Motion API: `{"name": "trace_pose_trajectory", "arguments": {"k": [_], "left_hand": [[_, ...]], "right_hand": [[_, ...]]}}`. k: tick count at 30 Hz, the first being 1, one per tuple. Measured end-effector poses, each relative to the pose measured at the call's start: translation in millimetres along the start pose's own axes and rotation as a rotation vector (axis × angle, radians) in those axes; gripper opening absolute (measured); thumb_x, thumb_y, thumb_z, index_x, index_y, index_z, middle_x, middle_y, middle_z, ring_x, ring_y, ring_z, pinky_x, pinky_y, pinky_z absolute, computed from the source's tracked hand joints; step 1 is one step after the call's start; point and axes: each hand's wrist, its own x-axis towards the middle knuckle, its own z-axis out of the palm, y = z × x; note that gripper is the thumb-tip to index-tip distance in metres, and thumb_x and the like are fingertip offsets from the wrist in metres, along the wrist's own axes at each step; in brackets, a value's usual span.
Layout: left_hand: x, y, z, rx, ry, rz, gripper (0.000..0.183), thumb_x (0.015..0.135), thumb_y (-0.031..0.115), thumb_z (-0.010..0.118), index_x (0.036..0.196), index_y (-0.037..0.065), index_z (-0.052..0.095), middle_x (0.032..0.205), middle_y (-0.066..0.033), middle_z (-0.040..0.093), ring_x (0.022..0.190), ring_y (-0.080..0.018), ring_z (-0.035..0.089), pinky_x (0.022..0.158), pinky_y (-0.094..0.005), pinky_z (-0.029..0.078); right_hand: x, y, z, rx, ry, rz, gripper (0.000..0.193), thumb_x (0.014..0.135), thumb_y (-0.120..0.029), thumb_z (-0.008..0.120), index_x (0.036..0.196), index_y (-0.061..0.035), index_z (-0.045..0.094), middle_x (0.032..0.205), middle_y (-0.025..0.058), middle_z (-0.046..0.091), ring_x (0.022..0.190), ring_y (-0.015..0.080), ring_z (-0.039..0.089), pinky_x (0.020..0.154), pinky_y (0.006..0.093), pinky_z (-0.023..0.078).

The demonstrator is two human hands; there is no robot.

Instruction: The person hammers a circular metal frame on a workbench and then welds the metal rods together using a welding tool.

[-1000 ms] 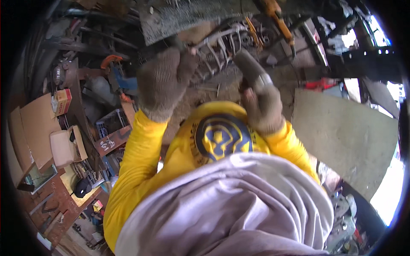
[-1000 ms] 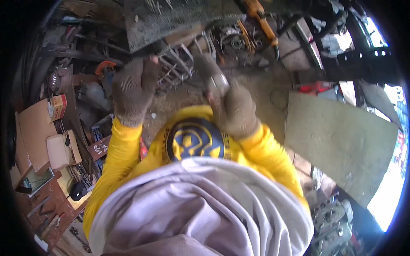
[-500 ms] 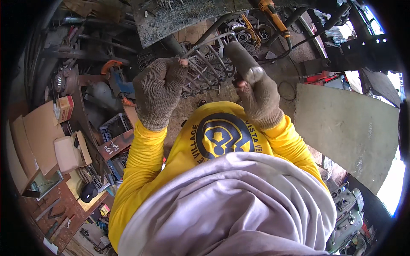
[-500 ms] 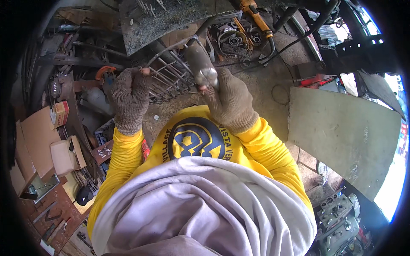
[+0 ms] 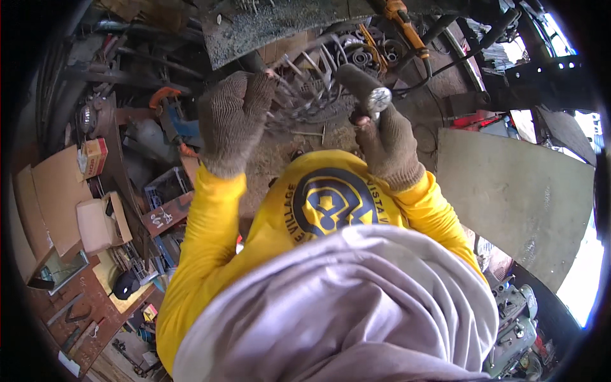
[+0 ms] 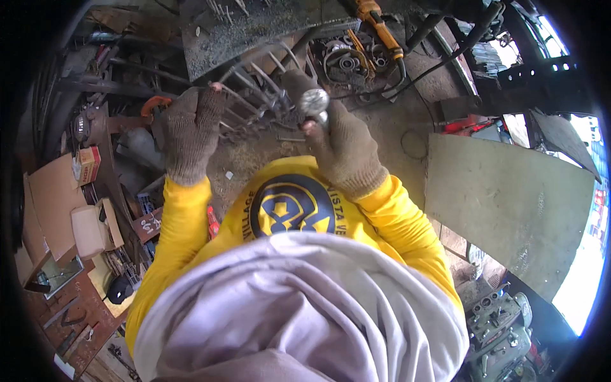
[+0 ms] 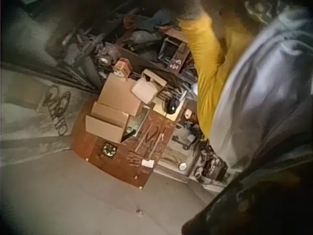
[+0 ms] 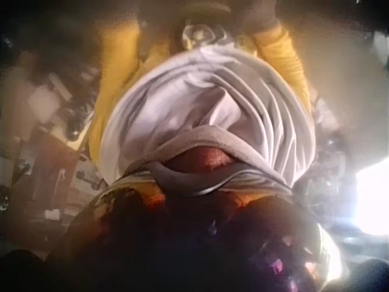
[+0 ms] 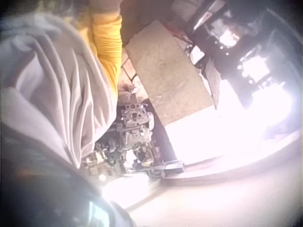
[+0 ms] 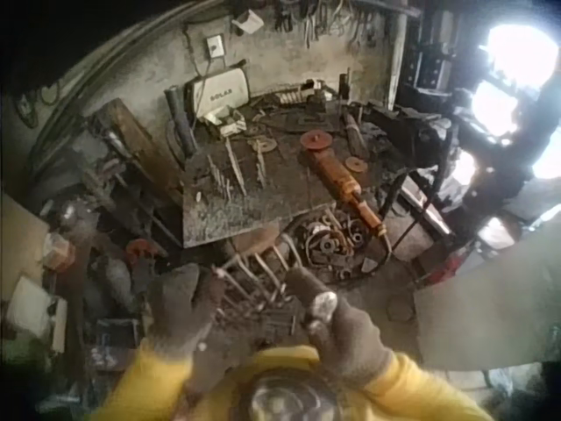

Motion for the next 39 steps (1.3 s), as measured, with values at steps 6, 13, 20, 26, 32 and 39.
{"name": "trace_pose_trajectory", "arguments": {"k": [6, 13, 20, 26, 32, 39], "left_hand": [[6, -33, -1, 0.064, 0.102, 0.165, 0.026, 0.088, 0.021, 0.067, 0.072, 0.001, 0.061, 0.061, -0.0136, 0.058, 0.051, -0.0269, 0.056, 0.050, -0.0348, 0.043], [2, -28, 5, -0.035, 0.188, 0.230, 0.021, 0.086, 0.018, 0.070, 0.076, 0.000, 0.066, 0.062, -0.0096, 0.060, 0.052, -0.0190, 0.055, 0.051, -0.0316, 0.042], [1, -29, 4, -0.024, 0.222, 0.210, 0.021, 0.085, 0.019, 0.071, 0.076, 0.000, 0.067, 0.062, -0.0089, 0.061, 0.053, -0.0171, 0.055, 0.052, -0.0299, 0.042], [5, -27, 0, -0.139, 0.107, 0.055, 0.022, 0.085, 0.019, 0.070, 0.074, 0.000, 0.065, 0.061, -0.0104, 0.059, 0.050, -0.0199, 0.053, 0.051, -0.0307, 0.041], [1, -41, -6, 0.189, 0.039, 0.140, 0.024, 0.092, 0.023, 0.060, 0.077, 0.005, 0.063, 0.065, -0.0104, 0.058, 0.058, -0.0270, 0.057, 0.057, -0.0372, 0.043], [6, -31, -4, 0.052, 0.072, 0.118, 0.022, 0.092, 0.025, 0.060, 0.081, 0.006, 0.063, 0.069, -0.0095, 0.060, 0.065, -0.0278, 0.059, 0.062, -0.0397, 0.043]], "right_hand": [[-10, 10, -4, 0.755, 0.114, -0.249, 0.052, 0.097, -0.040, 0.050, 0.123, 0.0038, 0.052, 0.086, 0.0041, 0.061, 0.064, 0.0048, 0.048, 0.055, 0.0200, 0.037], [-7, 3, -4, 0.876, -0.061, -0.174, 0.067, 0.087, -0.056, 0.060, 0.120, 0.0008, 0.049, 0.092, 0.0068, 0.060, 0.060, 0.0093, 0.053, 0.048, 0.0228, 0.043], [-9, -13, -18, 0.922, -0.052, -0.068, 0.044, 0.095, -0.034, 0.056, 0.118, 0.0036, 0.053, 0.076, 0.0023, 0.057, 0.054, 0.0078, 0.049, 0.048, 0.0210, 0.038], [0, 7, -14, 0.491, 0.078, -0.482, 0.033, 0.092, -0.027, 0.059, 0.107, 0.0017, 0.058, 0.079, 0.0084, 0.061, 0.059, 0.0172, 0.056, 0.056, 0.0332, 0.047], [-5, -7, -12, 0.587, 0.025, -0.308, 0.046, 0.097, -0.039, 0.050, 0.111, 0.0039, 0.057, 0.073, 0.0017, 0.057, 0.059, 0.0088, 0.051, 0.052, 0.0242, 0.039], [3, -12, 2, 0.587, 0.153, -0.336, 0.045, 0.097, -0.040, 0.049, 0.110, 0.0019, 0.057, 0.072, 0.0007, 0.056, 0.057, 0.0074, 0.050, 0.051, 0.0234, 0.038]]}}
